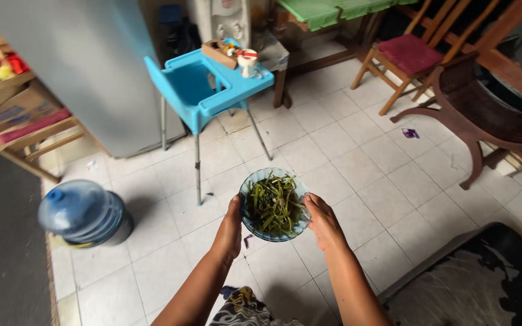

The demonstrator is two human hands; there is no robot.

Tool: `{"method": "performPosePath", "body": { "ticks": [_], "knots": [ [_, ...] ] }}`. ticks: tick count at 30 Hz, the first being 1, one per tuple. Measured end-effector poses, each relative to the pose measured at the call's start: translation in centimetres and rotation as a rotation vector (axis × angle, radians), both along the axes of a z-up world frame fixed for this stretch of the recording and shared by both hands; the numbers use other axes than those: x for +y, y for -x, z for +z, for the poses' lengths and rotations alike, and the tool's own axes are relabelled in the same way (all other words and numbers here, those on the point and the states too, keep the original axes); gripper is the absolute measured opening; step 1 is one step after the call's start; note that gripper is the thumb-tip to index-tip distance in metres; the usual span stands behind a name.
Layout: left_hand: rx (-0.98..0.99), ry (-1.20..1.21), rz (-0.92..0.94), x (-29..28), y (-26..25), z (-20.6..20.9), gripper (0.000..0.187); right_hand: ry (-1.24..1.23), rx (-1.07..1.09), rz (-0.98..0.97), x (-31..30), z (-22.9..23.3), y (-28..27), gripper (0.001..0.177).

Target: Cleaning a dining table, wiping down a food cover, and placing food on the table.

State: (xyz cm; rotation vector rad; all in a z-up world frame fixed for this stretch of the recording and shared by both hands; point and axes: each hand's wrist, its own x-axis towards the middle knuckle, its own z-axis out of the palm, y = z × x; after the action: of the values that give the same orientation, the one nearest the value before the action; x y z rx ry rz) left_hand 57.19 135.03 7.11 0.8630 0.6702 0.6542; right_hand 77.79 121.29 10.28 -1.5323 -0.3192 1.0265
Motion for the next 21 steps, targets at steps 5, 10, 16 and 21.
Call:
{"method": "performPosePath", "body": {
  "ticks": [5, 10, 16, 21],
  "knots": [
    [0.129, 0.026, -0.098, 4.5, -5.6, 1.1, 0.076, -0.043, 0.041, -0.068, 3.4, -0.3, -4.7, 0.060],
    [0.177, 0.018, -0.173, 7.9, -13.7, 0.8, 0.073, 0.047, 0.008, -0.124, 5.5, 0.3, -11.6, 0.062],
    [0.027, -0.027, -0.185, 11.5, -27.6, -2.5, 0.072, 0.119, -0.049, -0.124, 8.0, -0.6, -25.0, 0.065],
    [0.092, 0.045, -0.162, 13.7, -39.4, 1.2, 0.074, 0.126, -0.038, -0.120, 11.1, 1.5, -37.4, 0.066]
  ]
}}
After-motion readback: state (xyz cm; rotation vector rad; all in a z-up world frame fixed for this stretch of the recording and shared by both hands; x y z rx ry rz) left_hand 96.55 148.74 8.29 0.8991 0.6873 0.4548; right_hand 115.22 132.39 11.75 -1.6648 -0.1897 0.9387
